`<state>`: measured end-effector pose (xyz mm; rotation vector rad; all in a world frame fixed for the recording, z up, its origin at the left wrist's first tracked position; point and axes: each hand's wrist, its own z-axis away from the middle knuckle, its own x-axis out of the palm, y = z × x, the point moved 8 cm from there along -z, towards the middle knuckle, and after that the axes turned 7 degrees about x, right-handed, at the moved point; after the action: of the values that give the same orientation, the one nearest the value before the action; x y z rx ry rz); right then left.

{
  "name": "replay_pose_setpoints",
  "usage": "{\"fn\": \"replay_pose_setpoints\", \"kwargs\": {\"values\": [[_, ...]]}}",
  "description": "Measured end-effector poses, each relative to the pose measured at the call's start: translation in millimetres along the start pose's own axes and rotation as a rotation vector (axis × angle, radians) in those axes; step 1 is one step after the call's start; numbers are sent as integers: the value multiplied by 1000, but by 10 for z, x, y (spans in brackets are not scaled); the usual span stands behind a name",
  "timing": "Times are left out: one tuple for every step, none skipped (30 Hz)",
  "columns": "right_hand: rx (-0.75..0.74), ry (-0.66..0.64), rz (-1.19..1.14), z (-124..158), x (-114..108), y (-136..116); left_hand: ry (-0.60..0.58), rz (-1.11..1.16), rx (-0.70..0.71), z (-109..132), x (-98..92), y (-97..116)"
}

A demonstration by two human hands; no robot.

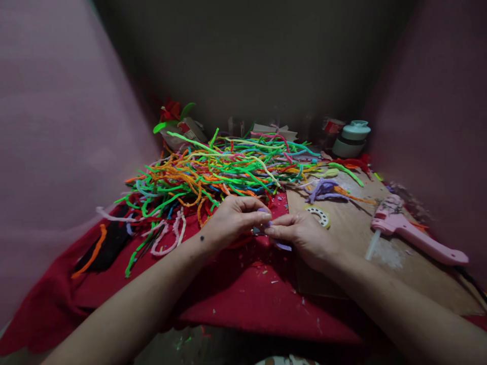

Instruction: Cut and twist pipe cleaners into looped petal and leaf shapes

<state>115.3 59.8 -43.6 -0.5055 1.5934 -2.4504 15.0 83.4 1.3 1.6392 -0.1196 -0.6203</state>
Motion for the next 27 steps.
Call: {"fn": "replay_pose_setpoints", "kwargs": {"values": [[6,-7,-15,-1,4,5,7,48,-22,5,-2,-13],[9,-18,-27,-4,11,10,21,64,-24,10,-10,-9],[10,-26,-38,-7,15,17,37,45,-5,14,-19,11],[10,-31,-46,-12,16,26,51,-8,33,18,-29,48],[9,-30,-56,-19,12,36,71,-85,91,24,-40,102],[11,-26,-68,-27,4,49,91,-176,158,34,-48,164],[18,-21,-82,-35,-3,63,109,-268,227,46,-49,226],[27,-17,-94,-43,-9,78,126,-355,291,60,-47,283],[33,-15,-102,-49,-13,88,140,-428,346,74,-41,329],[34,-18,-103,-53,-12,90,148,-483,391,86,-34,363],[28,-31,-102,-54,-4,83,157,-521,422,94,-31,383],[16,-56,-103,-52,13,69,166,-546,437,98,-35,391],[1,-88,-116,-47,33,51,177,-556,438,99,-46,391],[-10,-126,-145,-40,56,35,188,-548,429,97,-62,384],[-10,-165,-184,-34,79,26,197,-526,409,91,-80,370],[-1,-200,-227,-29,99,25,203,-493,383,85,-97,353],[16,-227,-265,-25,114,30,207,-456,358,80,-111,336],[37,-245,-293,-24,125,40,211,-422,335,75,-120,323],[58,-254,-310,-25,131,52,215,-394,316,73,-126,312],[75,-254,-320,-27,133,62,219,-373,300,71,-128,303],[87,-246,-328,-30,129,69,224,-357,288,71,-129,297],[92,-234,-334,-33,123,71,232,-345,282,73,-131,292],[93,-219,-337,-36,116,70,241,-335,277,75,-132,287],[87,-201,-338,-38,105,64,247,-325,274,77,-131,282],[81,-182,-335,-39,94,57,254,-315,272,79,-131,276],[74,-162,-332,-41,83,51,259,-305,271,81,-129,271],[69,-142,-329,-42,72,47,263,-294,269,83,-127,266]]}}
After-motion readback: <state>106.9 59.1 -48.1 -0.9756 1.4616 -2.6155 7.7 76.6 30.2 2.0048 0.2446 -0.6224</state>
